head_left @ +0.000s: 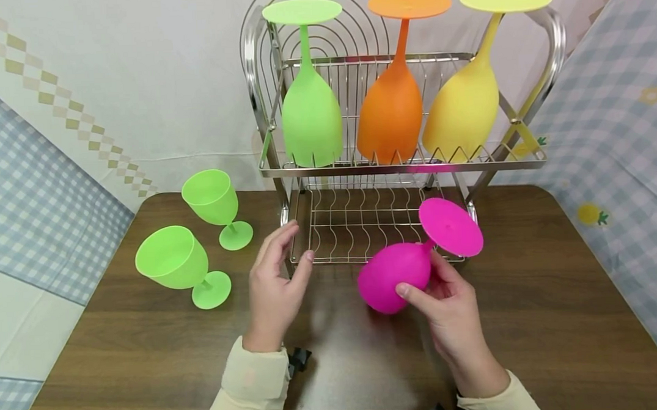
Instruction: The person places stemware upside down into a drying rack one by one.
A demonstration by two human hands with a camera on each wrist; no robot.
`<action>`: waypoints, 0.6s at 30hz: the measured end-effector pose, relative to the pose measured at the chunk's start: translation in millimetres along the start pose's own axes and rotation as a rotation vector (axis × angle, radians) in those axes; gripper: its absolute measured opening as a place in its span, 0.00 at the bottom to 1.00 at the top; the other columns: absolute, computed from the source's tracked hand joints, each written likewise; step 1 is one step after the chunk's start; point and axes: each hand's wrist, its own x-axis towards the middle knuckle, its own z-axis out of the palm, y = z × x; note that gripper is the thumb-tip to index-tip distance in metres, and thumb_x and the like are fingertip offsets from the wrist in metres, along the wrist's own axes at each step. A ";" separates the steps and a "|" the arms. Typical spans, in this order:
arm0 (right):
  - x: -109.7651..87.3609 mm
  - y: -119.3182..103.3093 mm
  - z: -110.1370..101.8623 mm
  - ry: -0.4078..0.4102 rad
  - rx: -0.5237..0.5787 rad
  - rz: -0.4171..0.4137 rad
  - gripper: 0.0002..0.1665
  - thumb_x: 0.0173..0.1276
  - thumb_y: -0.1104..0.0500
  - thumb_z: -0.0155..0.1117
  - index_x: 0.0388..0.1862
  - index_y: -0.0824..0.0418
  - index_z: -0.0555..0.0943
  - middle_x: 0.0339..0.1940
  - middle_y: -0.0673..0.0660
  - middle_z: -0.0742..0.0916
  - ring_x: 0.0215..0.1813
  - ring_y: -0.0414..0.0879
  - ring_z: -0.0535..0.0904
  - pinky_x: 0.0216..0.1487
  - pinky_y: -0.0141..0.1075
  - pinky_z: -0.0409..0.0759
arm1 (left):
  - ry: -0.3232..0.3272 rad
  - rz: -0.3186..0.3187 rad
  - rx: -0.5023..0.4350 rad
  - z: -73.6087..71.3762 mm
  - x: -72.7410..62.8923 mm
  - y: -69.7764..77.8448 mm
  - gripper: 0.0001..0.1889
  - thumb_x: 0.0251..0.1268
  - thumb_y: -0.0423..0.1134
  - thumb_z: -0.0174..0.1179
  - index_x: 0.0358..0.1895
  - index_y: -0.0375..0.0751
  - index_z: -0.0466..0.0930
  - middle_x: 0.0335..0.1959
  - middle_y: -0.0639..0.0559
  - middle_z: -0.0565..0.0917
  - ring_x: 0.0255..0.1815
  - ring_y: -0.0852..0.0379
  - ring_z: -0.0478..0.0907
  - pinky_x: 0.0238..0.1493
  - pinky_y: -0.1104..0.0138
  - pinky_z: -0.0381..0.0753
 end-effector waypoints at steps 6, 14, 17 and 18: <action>0.5 -2.5 1.7 0.007 -0.094 -0.015 0.43 0.50 0.84 0.70 0.68 0.70 0.73 0.58 0.54 0.84 0.56 0.47 0.81 0.56 0.31 0.83 | 0.101 -0.022 0.052 -4.8 3.9 -12.4 0.24 0.63 0.24 0.64 0.63 0.33 0.77 0.61 0.41 0.81 0.63 0.47 0.78 0.66 0.68 0.75; 0.1 0.9 -0.2 -0.017 -0.156 -0.055 0.42 0.47 0.84 0.72 0.65 0.69 0.77 0.57 0.56 0.84 0.53 0.48 0.83 0.56 0.33 0.84 | 0.120 -0.167 0.153 -7.6 4.5 -28.4 0.21 0.64 0.28 0.66 0.62 0.33 0.79 0.59 0.42 0.83 0.61 0.47 0.80 0.62 0.67 0.78; 0.0 1.8 -0.6 -0.030 -0.161 -0.057 0.42 0.47 0.84 0.73 0.64 0.69 0.78 0.59 0.57 0.83 0.54 0.48 0.83 0.56 0.33 0.84 | 0.100 -0.213 0.176 -5.9 4.0 -36.3 0.20 0.65 0.29 0.66 0.60 0.33 0.80 0.55 0.40 0.85 0.56 0.45 0.83 0.58 0.64 0.82; 0.1 1.7 -0.7 -0.035 -0.164 -0.059 0.42 0.47 0.84 0.73 0.64 0.68 0.78 0.59 0.57 0.82 0.54 0.48 0.83 0.56 0.33 0.84 | 0.091 -0.227 0.175 -5.1 4.2 -38.8 0.19 0.65 0.29 0.66 0.59 0.33 0.81 0.53 0.40 0.86 0.54 0.45 0.84 0.56 0.63 0.84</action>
